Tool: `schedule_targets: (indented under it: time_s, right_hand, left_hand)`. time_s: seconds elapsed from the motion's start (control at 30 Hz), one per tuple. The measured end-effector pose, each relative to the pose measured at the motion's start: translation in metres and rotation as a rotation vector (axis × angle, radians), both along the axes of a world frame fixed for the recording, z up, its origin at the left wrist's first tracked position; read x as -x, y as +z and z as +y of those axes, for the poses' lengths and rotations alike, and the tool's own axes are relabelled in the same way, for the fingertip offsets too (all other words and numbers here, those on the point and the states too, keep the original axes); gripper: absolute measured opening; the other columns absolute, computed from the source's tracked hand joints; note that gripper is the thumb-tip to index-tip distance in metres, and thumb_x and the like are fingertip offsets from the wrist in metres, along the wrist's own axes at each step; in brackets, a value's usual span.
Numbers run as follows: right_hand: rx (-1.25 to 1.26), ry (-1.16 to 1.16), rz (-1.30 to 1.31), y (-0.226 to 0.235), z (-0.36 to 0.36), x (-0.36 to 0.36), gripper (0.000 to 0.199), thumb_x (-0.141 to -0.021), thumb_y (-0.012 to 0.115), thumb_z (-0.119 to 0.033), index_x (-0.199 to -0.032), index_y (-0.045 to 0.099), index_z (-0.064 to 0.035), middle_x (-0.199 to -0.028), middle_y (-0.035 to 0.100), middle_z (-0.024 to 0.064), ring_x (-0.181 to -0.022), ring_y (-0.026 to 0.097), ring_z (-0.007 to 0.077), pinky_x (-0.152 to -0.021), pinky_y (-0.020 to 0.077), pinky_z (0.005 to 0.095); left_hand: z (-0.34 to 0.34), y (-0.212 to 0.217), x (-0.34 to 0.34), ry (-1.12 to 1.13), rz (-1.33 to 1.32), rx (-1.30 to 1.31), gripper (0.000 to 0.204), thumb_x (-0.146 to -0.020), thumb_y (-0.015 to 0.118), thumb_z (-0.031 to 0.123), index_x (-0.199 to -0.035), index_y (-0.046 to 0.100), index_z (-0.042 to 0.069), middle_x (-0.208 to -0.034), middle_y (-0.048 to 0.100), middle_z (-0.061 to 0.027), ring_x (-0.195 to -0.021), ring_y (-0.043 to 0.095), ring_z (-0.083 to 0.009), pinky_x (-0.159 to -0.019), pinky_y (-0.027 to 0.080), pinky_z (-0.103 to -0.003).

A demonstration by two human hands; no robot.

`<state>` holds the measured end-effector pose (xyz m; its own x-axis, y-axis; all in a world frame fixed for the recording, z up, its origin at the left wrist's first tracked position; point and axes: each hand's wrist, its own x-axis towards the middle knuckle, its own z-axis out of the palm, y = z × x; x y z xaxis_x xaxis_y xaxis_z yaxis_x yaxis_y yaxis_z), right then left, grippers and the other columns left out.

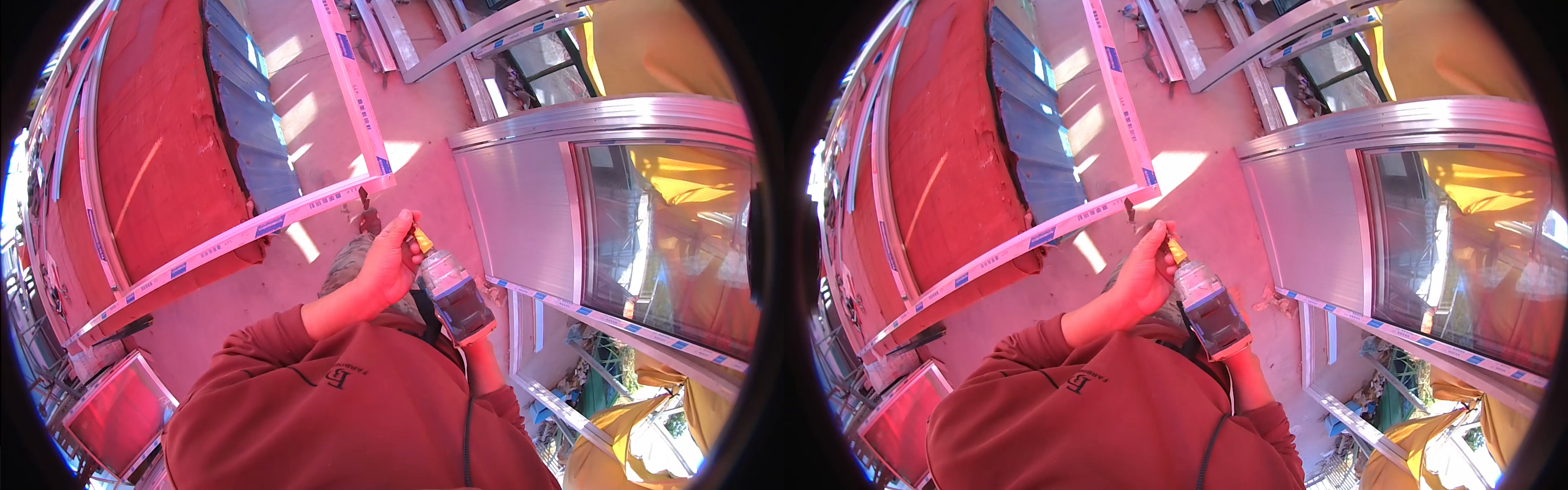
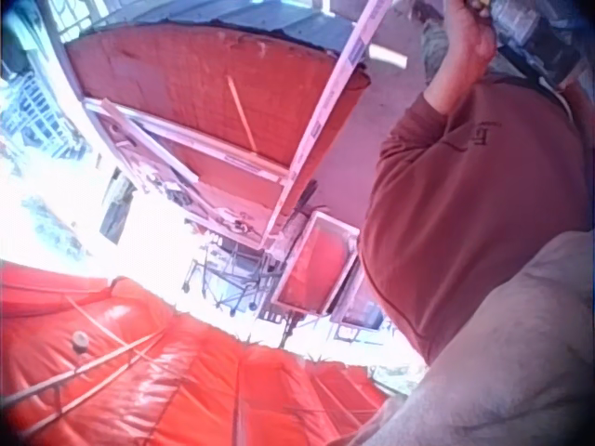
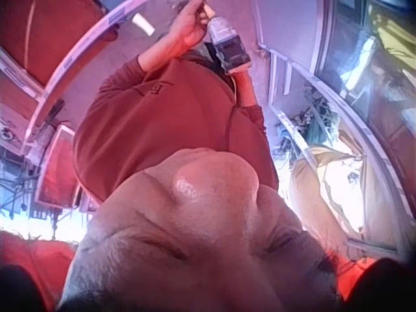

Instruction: The person assembles an aluminum frame structure on a red work surface using a cordless drill. They position long aluminum profiles, insert screws, and fasten the pieces together to form a rectangular frame.

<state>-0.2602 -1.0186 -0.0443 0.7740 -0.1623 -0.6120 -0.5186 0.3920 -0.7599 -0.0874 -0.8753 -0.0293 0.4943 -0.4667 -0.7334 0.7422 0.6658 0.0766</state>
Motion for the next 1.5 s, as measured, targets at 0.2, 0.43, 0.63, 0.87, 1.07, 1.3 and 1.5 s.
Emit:
schedule_targets:
  time_s: [0.2, 0.43, 0.63, 0.87, 1.07, 1.3, 1.5]
  right_hand:
    - [0.724, 0.358, -0.399, -0.025, -0.069, -0.054, 0.055, -0.079, 0.08, -0.018, -0.126, 0.057, -0.0019, -0.116, 0.066, 0.0103, -0.104, 0.066, 0.0235, -0.087, 0.0539, 0.0366]
    - [0.505, 0.467, -0.249, -0.085, -0.166, -0.134, 0.05, -0.079, 0.082, -0.01, -0.123, 0.06, -0.0028, -0.114, 0.067, 0.0081, -0.103, 0.065, 0.0217, -0.089, 0.0525, 0.0358]
    - [0.374, 0.436, -0.133, -0.233, -0.221, -0.196, 0.057, -0.078, 0.082, -0.005, -0.128, 0.054, -0.0055, -0.115, 0.064, 0.0052, -0.104, 0.063, 0.0165, -0.091, 0.0507, 0.0336]
    - [0.306, 0.458, -0.226, -0.436, -0.166, -0.288, 0.052, -0.076, 0.084, -0.007, -0.117, 0.051, -0.0049, -0.107, 0.062, 0.0072, -0.098, 0.062, 0.0176, -0.086, 0.051, 0.0339]
    - [0.085, 0.475, -0.418, -0.603, -0.066, -0.352, 0.051, -0.077, 0.083, -0.007, -0.118, 0.053, -0.0065, -0.107, 0.064, 0.0054, -0.096, 0.063, 0.0166, -0.085, 0.0519, 0.0333]
    - [-0.08, 0.67, -0.44, -0.676, 0.032, -0.409, 0.054, -0.08, 0.084, -0.012, -0.121, 0.049, -0.0063, -0.108, 0.064, 0.0072, -0.096, 0.064, 0.0173, -0.083, 0.0535, 0.034]
    - [-0.098, 0.632, -0.566, -0.73, 0.058, -0.416, 0.052, -0.077, 0.085, -0.013, -0.116, 0.053, -0.0039, -0.105, 0.066, 0.0082, -0.091, 0.065, 0.0171, -0.08, 0.0542, 0.0333]
  left_hand:
    - [-0.031, -0.017, -0.027, 0.116, -0.119, -0.165, 0.025, -0.099, 0.062, 0.03, -0.108, 0.062, 0.007, -0.084, 0.055, 0.0005, -0.067, 0.052, -0.0097, -0.058, 0.043, -0.026]
    - [-0.068, -0.049, -0.029, 0.091, -0.335, -0.504, 0.036, -0.091, 0.073, 0.021, -0.122, 0.063, 0.005, -0.098, 0.064, -0.0037, -0.078, 0.059, -0.0108, -0.064, 0.047, -0.024]
    - [-0.008, -0.08, -0.047, -0.402, -1.247, -2.068, 0.072, -0.065, 0.085, 0.007, -0.131, 0.055, 0.008, -0.123, 0.058, -0.0104, -0.117, 0.053, -0.0301, -0.104, 0.039, -0.048]
    - [0.004, -0.139, -0.04, -0.59, -1.407, -2.477, 0.062, -0.069, 0.081, 0.007, -0.127, 0.058, 0.013, -0.114, 0.061, -0.0032, -0.105, 0.057, -0.0247, -0.097, 0.041, -0.044]
    - [0.006, -0.139, -0.026, -0.78, -1.286, -2.576, 0.095, -0.062, 0.095, 0.022, -0.138, 0.044, -0.002, -0.125, 0.058, -0.0149, -0.114, 0.057, -0.0345, -0.097, 0.046, -0.049]
    - [-0.001, -0.149, 0.015, -0.257, -0.993, -2.554, 0.1, -0.061, 0.095, 0.025, -0.141, 0.042, -0.002, -0.131, 0.054, -0.0163, -0.119, 0.055, -0.0326, -0.1, 0.046, -0.046]
    - [-0.014, -0.143, 0.022, -0.175, -1.03, -2.506, 0.104, -0.061, 0.095, 0.026, -0.144, 0.039, -0.002, -0.139, 0.049, -0.0168, -0.126, 0.052, -0.0316, -0.105, 0.043, -0.045]
